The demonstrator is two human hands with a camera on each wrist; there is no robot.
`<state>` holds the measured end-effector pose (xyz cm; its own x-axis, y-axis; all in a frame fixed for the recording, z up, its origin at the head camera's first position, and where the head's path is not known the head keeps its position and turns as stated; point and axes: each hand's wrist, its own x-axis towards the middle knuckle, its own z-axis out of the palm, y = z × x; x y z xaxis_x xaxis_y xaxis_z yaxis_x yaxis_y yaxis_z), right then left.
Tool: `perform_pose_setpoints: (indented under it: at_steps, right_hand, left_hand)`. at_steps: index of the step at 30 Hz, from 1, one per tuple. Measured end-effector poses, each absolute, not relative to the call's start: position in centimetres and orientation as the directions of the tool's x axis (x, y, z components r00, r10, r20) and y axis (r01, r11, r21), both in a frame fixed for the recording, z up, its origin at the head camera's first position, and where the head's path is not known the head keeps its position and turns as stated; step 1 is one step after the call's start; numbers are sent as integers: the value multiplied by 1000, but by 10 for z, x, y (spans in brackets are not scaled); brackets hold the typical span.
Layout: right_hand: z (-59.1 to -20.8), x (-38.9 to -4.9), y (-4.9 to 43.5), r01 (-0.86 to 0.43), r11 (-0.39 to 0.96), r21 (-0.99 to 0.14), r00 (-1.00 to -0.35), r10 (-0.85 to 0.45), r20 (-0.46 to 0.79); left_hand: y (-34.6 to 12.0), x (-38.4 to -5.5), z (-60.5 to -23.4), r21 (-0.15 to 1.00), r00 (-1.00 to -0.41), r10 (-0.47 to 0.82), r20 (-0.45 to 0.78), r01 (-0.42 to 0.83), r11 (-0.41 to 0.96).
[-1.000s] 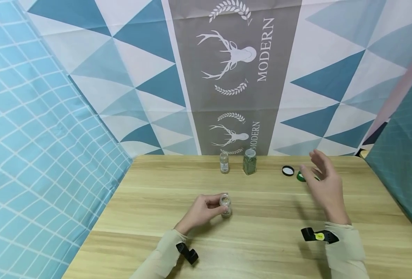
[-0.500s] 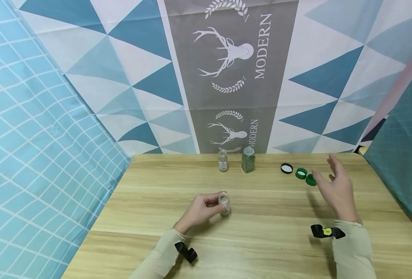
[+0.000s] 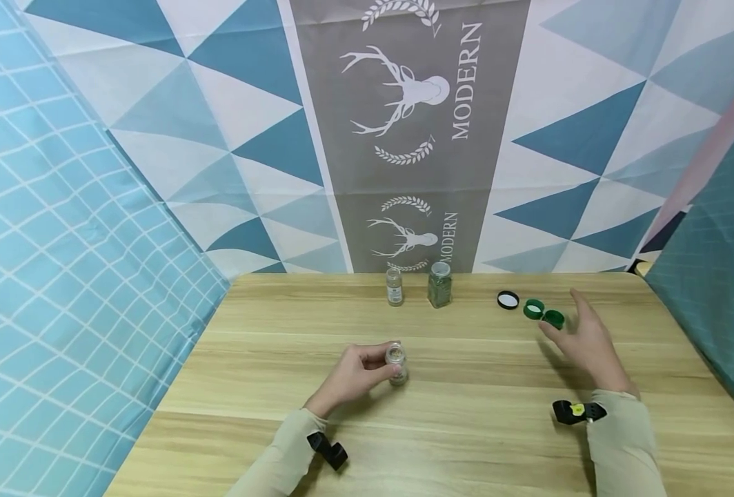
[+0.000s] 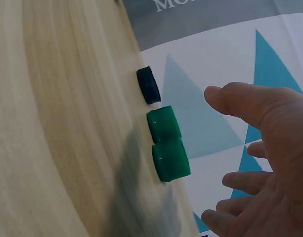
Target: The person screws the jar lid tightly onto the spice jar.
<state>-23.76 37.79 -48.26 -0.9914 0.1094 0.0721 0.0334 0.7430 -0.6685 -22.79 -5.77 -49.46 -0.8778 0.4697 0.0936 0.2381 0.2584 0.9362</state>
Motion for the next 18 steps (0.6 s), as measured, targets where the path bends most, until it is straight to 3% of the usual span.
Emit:
perform_pose_setpoints:
  at_steps: [18]
  right_hand:
    - [-501,-247,381,64,735,-675,-988,141,61]
  left_hand:
    - [-59,-231,-496,924,-870,483,101,262,280]
